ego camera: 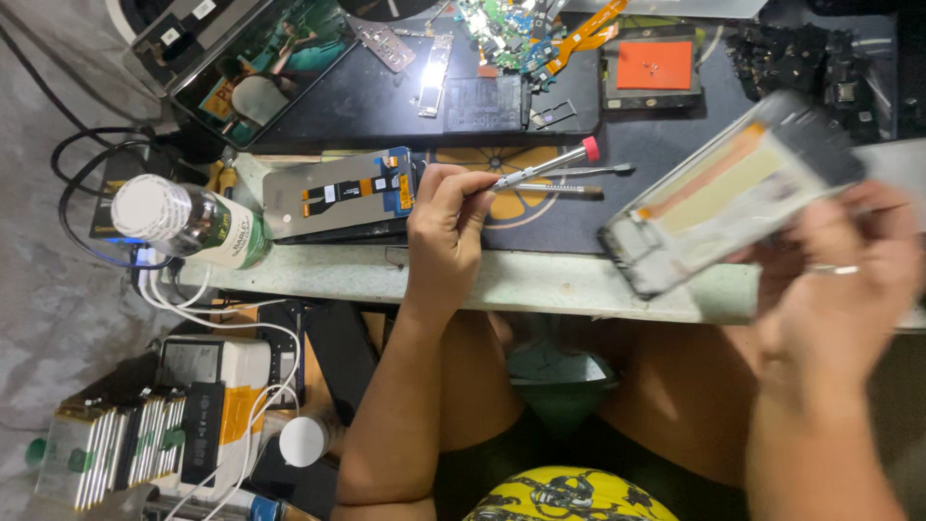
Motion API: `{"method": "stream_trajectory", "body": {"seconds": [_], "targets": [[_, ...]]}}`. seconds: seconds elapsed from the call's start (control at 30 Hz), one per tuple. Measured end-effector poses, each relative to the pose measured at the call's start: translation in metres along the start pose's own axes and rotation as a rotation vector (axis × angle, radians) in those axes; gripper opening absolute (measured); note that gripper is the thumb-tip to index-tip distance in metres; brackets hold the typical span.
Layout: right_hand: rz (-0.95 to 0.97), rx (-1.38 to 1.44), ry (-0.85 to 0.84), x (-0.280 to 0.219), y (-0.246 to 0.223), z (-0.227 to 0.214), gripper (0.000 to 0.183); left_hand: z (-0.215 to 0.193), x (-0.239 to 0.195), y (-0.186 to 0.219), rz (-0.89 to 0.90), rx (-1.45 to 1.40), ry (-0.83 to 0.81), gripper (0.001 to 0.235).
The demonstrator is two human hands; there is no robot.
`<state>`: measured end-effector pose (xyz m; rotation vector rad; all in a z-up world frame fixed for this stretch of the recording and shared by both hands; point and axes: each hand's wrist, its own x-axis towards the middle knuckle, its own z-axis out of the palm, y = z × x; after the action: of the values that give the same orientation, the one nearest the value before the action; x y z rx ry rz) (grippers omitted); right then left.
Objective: The person uses a screwdriver and tweezers to remove screws and manipulate internal components of a disassembled smartphone. They carefully detach a ribbon cable and reposition internal parts while working at a cluttered electronics repair bench.
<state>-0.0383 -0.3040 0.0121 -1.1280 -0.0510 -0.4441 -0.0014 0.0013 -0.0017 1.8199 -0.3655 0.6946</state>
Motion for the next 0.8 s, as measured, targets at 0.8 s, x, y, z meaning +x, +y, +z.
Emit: {"method": "stream_trajectory", "body": {"seconds": [0.8], "targets": [[-0.708,-1.361,-0.911,-0.001,0.012,0.098,0.054,-0.007,-0.004,-0.006,-0.106,-0.273,0.006,0.013]]}}
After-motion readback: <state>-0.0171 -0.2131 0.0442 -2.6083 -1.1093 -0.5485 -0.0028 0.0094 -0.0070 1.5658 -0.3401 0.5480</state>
